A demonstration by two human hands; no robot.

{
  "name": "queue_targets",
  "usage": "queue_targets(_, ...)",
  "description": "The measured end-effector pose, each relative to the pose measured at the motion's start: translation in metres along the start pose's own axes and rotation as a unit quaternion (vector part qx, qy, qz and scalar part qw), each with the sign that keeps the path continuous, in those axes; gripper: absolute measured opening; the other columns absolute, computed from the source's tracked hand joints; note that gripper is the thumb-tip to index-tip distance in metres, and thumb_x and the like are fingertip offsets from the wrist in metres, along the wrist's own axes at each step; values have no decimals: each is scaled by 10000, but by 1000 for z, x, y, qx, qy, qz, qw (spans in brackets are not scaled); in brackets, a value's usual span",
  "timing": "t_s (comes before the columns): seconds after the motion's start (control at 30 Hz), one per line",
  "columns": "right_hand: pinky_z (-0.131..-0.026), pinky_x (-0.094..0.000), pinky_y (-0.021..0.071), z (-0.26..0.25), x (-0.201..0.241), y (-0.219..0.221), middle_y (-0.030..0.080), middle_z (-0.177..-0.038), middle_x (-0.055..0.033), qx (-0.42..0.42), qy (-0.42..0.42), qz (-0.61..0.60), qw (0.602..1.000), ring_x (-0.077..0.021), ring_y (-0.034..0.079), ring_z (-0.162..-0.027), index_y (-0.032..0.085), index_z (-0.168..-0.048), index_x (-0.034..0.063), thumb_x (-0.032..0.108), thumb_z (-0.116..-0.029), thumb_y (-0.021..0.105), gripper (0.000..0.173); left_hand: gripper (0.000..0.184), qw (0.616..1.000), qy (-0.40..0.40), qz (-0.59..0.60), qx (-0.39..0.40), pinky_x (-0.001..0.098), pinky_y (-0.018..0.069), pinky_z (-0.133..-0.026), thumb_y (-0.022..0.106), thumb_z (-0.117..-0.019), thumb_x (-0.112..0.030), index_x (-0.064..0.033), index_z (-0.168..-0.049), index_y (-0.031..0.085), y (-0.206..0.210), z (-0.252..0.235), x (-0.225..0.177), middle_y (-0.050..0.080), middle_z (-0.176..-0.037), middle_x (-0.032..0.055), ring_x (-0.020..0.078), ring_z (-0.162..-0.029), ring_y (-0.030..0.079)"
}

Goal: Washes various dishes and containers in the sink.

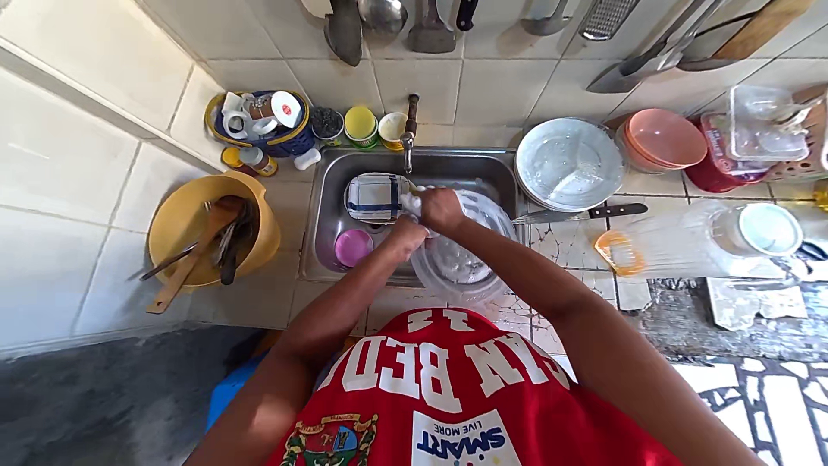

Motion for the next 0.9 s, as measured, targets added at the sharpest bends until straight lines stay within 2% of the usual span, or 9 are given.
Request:
queue_targets(0.1,-967,-642,499,-7,-50,1,695,-1236,-252,-75,87,-19,993,-457,655,-1162,655,-1337,34,164,-990,563,382,223,995,51,44,-73,365,560,-751,715,-921,-36,35,-1129,671,3,1,3,693,-963,128,171,-789,644)
queue_targets(0.23,-896,-714,499,-2,-119,4,693,-1230,-251,-12,293,-44,955,-466,654,-1164,686,-1222,29,384,-1067,430,464,360,991,42,101,-81,309,554,-647,662,-963,-46,-18,-1320,616,-4,-7,16,684,-956,114,143,-689,621)
queue_targets(0.3,-888,-701,509,-4,-110,3,700,-1210,-248,10,262,-20,965,-458,663,-1148,688,-1192,14,343,-1061,442,431,398,996,-8,80,-38,333,565,-658,649,-963,-40,-26,-1353,567,-9,-10,11,671,-996,129,169,-714,633)
queue_targets(0.43,-859,-670,523,-8,-39,-8,716,-1151,-239,30,52,48,997,-447,686,-1086,692,-1221,33,182,-1007,517,314,327,999,-39,4,36,325,588,-688,585,-986,-15,9,-1311,565,-6,-6,0,663,-1020,128,162,-753,663)
queue_targets(0.5,-935,-639,503,-9,-20,-6,703,-1196,-248,3,-5,26,1000,-451,663,-1139,668,-1312,31,111,-964,562,372,265,1000,-6,-6,-6,401,550,-833,650,-945,-18,30,-1204,627,2,-5,-3,672,-1068,154,206,-914,650)
queue_targets(0.6,-1090,-618,435,-16,-51,0,621,-1371,-261,-68,60,-39,995,-473,544,-1317,585,-1421,19,77,-944,603,482,346,996,39,51,-62,440,544,-953,686,-955,-78,10,-1285,630,7,-14,2,678,-1210,174,242,-1080,660)
queue_targets(0.73,-1134,-628,403,6,-115,11,517,-1497,-260,-100,188,-7,977,-453,470,-1410,501,-1486,19,177,-1000,543,513,383,982,28,120,-146,432,573,-847,531,-1076,-328,13,-1187,664,-9,-23,12,687,-1045,171,232,-907,676)
queue_targets(0.83,-1248,-613,217,52,-117,32,368,-1592,-303,-30,152,12,988,-453,287,-1522,425,-1517,-50,220,-1014,519,579,536,965,-1,164,-203,453,570,-824,415,-1101,-447,32,-1128,655,-21,-26,19,662,-1001,191,261,-883,663)
queue_targets(0.9,-1177,-649,331,89,-93,45,454,-1528,-310,22,136,-15,990,-468,403,-1454,495,-1465,-54,235,-1014,570,542,552,958,-17,181,-224,467,566,-853,399,-1103,-454,44,-1129,637,-23,-29,25,654,-1030,206,277,-926,661)
Point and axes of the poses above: each hand's wrist, its own z-axis away from the middle knuckle, its own y-axis out of the palm, x = y × z, the point moved 4 cm from there along -z, towards the middle knuckle
